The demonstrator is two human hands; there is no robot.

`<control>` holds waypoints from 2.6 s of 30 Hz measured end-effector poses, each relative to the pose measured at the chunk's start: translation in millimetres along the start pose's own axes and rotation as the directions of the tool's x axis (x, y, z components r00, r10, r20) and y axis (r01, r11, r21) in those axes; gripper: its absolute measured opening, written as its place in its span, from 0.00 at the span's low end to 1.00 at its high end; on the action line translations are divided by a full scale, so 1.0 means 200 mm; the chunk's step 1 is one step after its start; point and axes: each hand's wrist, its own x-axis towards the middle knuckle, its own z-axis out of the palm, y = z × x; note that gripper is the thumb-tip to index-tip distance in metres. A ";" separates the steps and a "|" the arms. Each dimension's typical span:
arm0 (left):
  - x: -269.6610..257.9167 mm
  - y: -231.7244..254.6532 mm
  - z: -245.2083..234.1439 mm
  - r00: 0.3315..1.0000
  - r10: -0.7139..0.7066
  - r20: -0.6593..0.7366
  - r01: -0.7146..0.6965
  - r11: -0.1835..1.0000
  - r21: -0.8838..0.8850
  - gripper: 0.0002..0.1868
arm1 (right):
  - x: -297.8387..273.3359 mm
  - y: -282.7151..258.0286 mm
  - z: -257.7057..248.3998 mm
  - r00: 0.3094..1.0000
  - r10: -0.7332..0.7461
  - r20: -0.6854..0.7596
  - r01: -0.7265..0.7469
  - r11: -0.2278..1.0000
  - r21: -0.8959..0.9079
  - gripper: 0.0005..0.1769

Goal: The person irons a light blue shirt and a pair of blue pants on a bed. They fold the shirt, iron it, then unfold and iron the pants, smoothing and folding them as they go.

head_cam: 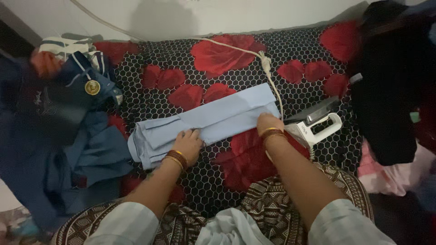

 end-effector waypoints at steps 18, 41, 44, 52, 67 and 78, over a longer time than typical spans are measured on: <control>-0.02 0.24 -0.01 0.972 0.075 0.222 -0.065 0.997 -0.050 0.46 | -0.19 0.99 -0.35 0.846 0.513 0.143 -0.461 0.572 0.678 0.21; -0.01 0.27 0.07 0.997 0.030 0.069 -0.002 0.932 -0.363 0.41 | -0.07 0.86 -0.20 0.833 0.483 0.270 -0.451 0.309 0.837 0.20; -0.01 0.25 0.02 0.994 0.017 -0.108 -0.065 0.885 -0.461 0.34 | -0.06 0.79 -0.25 0.816 0.501 0.289 -0.216 -0.200 0.956 0.20; 0.08 0.05 -0.14 0.883 -0.465 -0.066 0.412 0.834 -0.366 0.11 | -0.39 0.47 -0.73 0.990 0.128 0.059 -0.085 0.209 0.974 0.14; 0.07 -0.25 0.24 0.796 -0.597 -0.101 0.558 0.788 -0.260 0.34 | -0.37 -0.62 -0.53 0.806 -0.569 0.161 0.238 0.561 0.793 0.16; 0.04 -0.17 0.13 0.731 -0.591 0.340 0.662 0.736 -0.143 0.41 | -0.13 -0.95 -0.26 0.921 -0.292 0.257 0.124 0.847 0.517 0.21</control>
